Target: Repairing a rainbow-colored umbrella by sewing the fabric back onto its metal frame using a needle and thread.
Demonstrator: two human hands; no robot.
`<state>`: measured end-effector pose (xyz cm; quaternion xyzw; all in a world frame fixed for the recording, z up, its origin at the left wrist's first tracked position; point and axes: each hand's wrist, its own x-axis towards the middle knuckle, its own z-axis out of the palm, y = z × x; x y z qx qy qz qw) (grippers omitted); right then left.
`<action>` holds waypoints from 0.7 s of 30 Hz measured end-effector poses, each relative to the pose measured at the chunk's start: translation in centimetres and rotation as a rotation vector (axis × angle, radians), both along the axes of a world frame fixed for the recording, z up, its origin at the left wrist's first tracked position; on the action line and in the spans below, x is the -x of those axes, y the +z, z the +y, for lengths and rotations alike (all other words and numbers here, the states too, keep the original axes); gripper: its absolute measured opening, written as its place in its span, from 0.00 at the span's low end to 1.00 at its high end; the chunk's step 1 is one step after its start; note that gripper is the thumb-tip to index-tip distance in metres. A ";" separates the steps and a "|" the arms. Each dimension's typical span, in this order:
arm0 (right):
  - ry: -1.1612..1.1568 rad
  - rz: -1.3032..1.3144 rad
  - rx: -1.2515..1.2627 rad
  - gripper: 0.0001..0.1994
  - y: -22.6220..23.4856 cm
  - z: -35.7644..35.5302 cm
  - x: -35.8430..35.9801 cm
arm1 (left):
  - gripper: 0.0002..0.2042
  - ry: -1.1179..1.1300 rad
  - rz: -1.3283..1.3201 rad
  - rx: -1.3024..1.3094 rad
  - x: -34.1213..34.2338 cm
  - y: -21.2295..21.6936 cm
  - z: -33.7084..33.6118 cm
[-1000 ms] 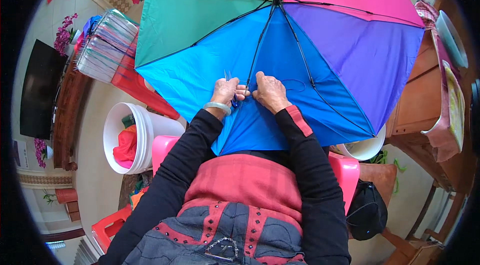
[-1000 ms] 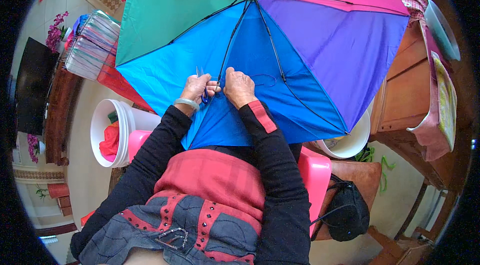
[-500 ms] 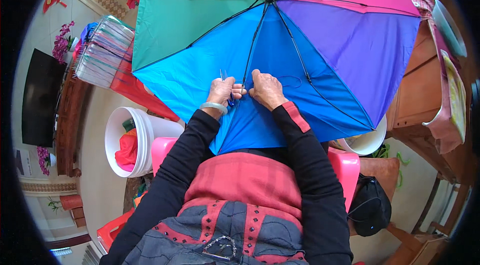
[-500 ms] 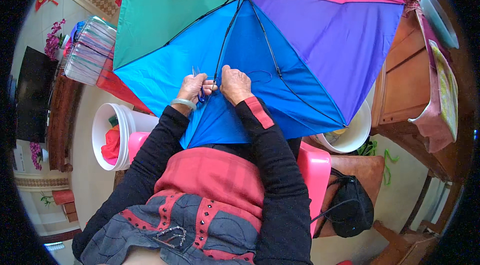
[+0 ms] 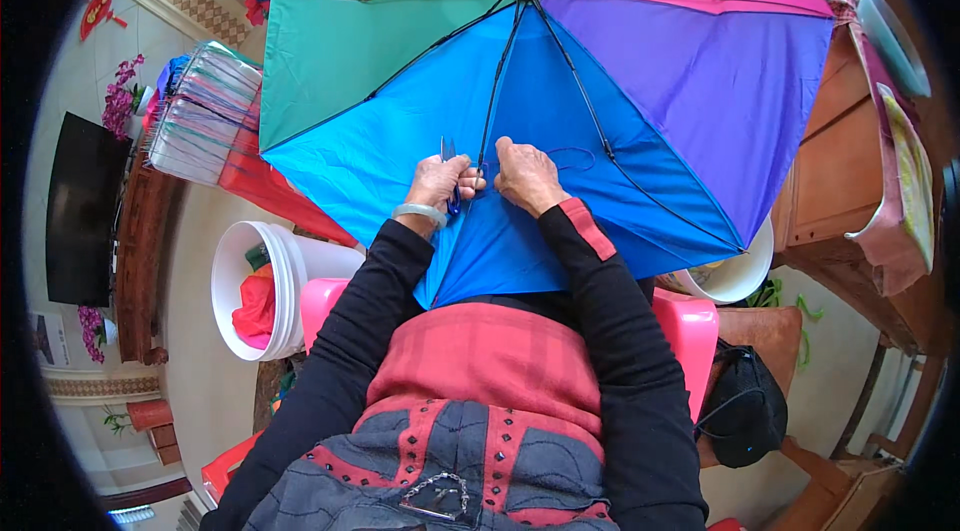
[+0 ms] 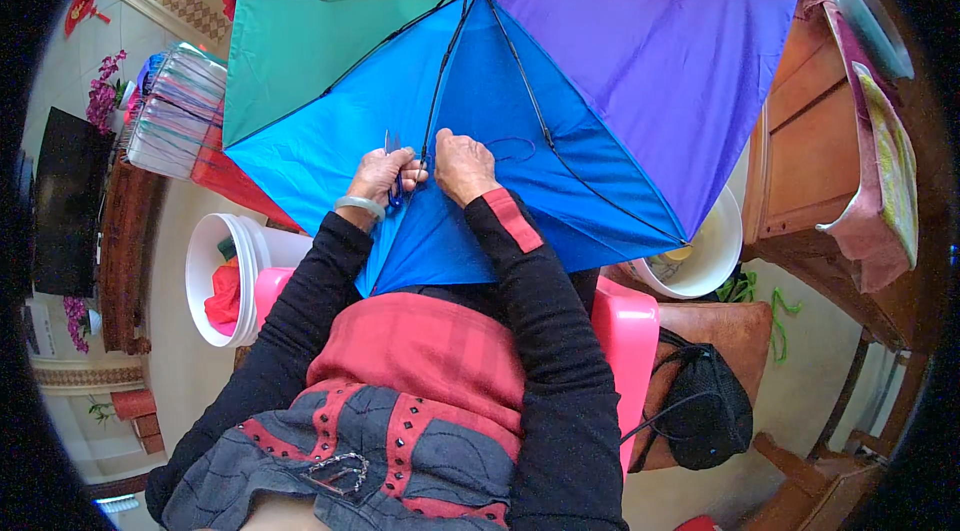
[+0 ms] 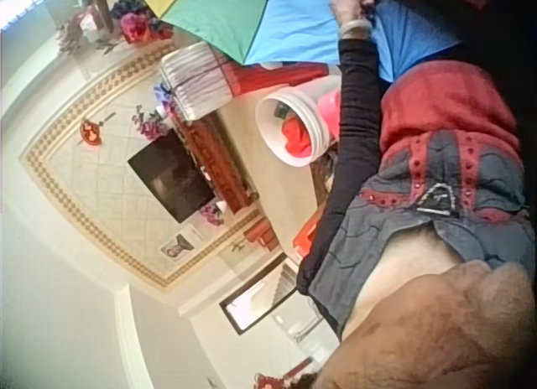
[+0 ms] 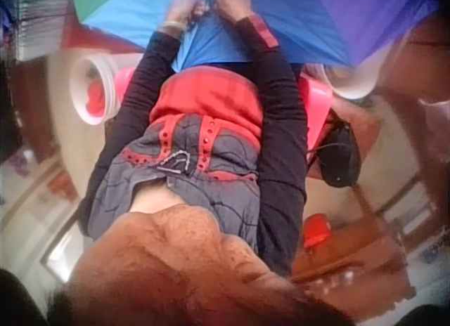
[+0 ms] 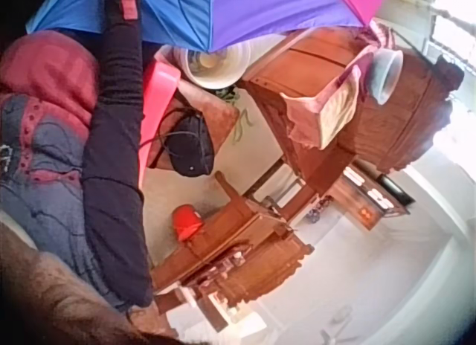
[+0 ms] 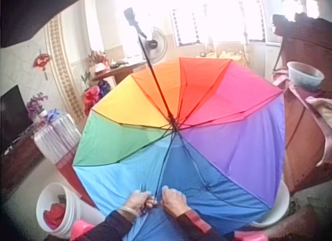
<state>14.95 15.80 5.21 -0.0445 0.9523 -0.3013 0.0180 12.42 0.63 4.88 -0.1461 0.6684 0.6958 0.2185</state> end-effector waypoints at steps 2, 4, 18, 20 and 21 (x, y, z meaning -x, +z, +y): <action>-0.009 0.012 0.014 0.07 -0.2 -0.1 0.0 | 0.08 -0.009 0.002 0.002 0.0 0.0 0.0; -0.028 0.037 0.043 0.07 -0.4 -0.1 0.0 | 0.09 0.036 0.020 0.007 -0.2 0.0 0.1; -0.045 0.056 0.065 0.07 -0.7 0.1 0.1 | 0.08 0.065 -0.017 0.029 0.0 0.2 0.3; -0.050 0.055 0.084 0.07 -0.5 0.1 0.1 | 0.08 0.035 -0.028 0.033 0.2 0.1 0.1; -0.046 0.056 0.083 0.07 -0.5 0.1 0.1 | 0.08 0.022 -0.033 0.034 0.2 0.0 0.0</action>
